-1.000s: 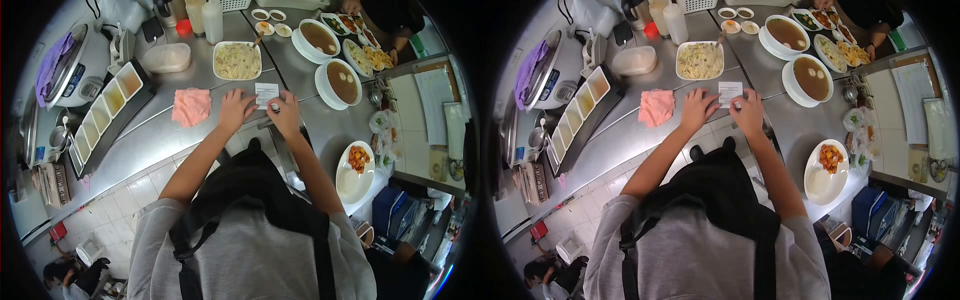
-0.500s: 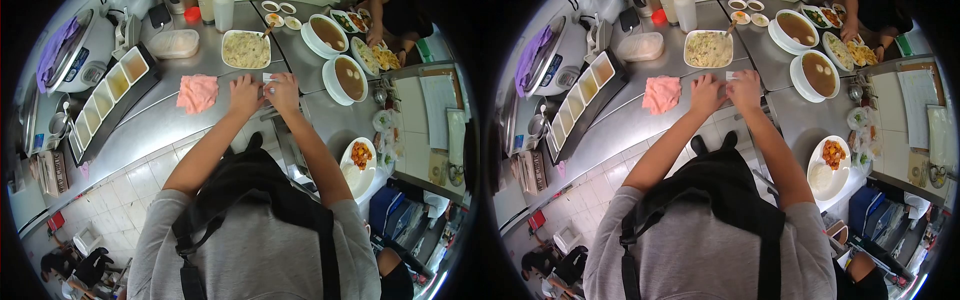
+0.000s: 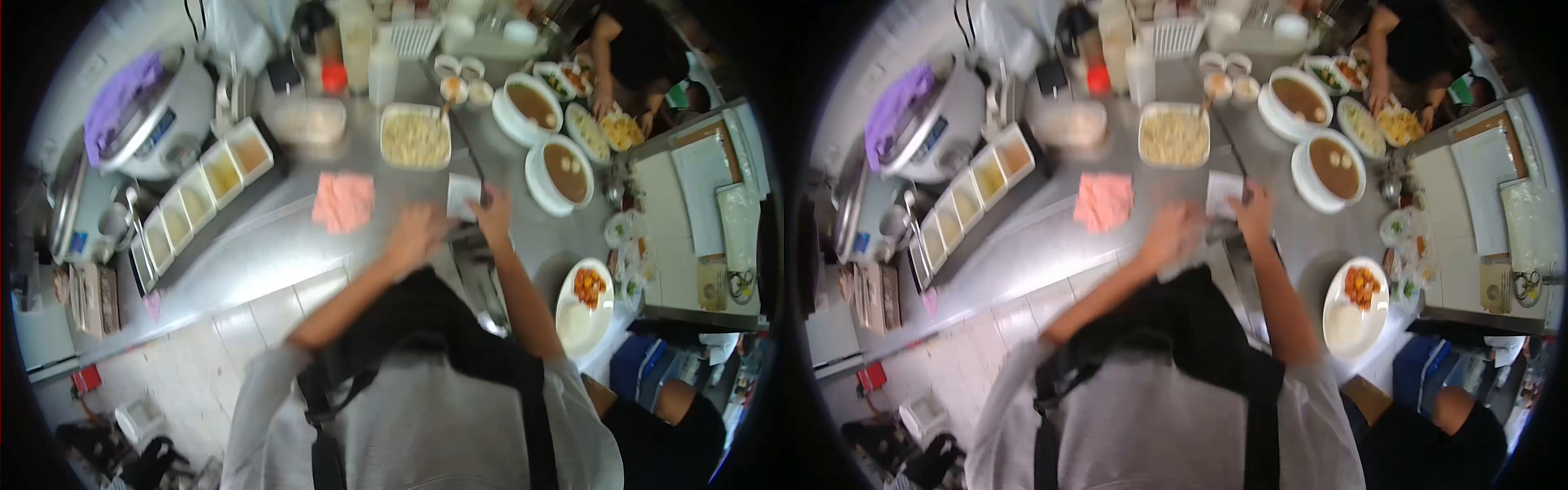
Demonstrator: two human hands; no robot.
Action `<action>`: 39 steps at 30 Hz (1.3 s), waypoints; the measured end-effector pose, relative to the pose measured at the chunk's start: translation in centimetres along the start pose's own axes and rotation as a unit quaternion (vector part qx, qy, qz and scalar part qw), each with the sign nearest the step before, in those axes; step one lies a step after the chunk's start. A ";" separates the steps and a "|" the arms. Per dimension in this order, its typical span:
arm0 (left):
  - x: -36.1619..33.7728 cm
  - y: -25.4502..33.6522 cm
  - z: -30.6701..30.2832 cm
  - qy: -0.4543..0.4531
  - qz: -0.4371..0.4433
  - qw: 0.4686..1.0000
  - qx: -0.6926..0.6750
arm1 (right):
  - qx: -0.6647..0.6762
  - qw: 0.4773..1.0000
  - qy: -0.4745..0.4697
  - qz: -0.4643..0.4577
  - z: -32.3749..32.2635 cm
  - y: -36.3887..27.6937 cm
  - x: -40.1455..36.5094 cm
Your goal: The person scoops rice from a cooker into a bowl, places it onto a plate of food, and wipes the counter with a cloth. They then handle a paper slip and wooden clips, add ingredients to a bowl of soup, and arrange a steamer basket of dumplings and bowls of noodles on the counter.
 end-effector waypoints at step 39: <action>-19.2 -9.8 -4.0 -0.014 -0.438 0.881 0.179 | 0.149 0.917 0.185 -0.320 -20.0 -29.0 54.7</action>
Point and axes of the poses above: each hand's wrist, its own x-axis towards the middle knuckle, its own z-axis out of the palm, y = z × x, the point moved 1 cm from there along x, towards the middle knuckle, and after that the axes turned 5 degrees about y, right-handed, at the moved point
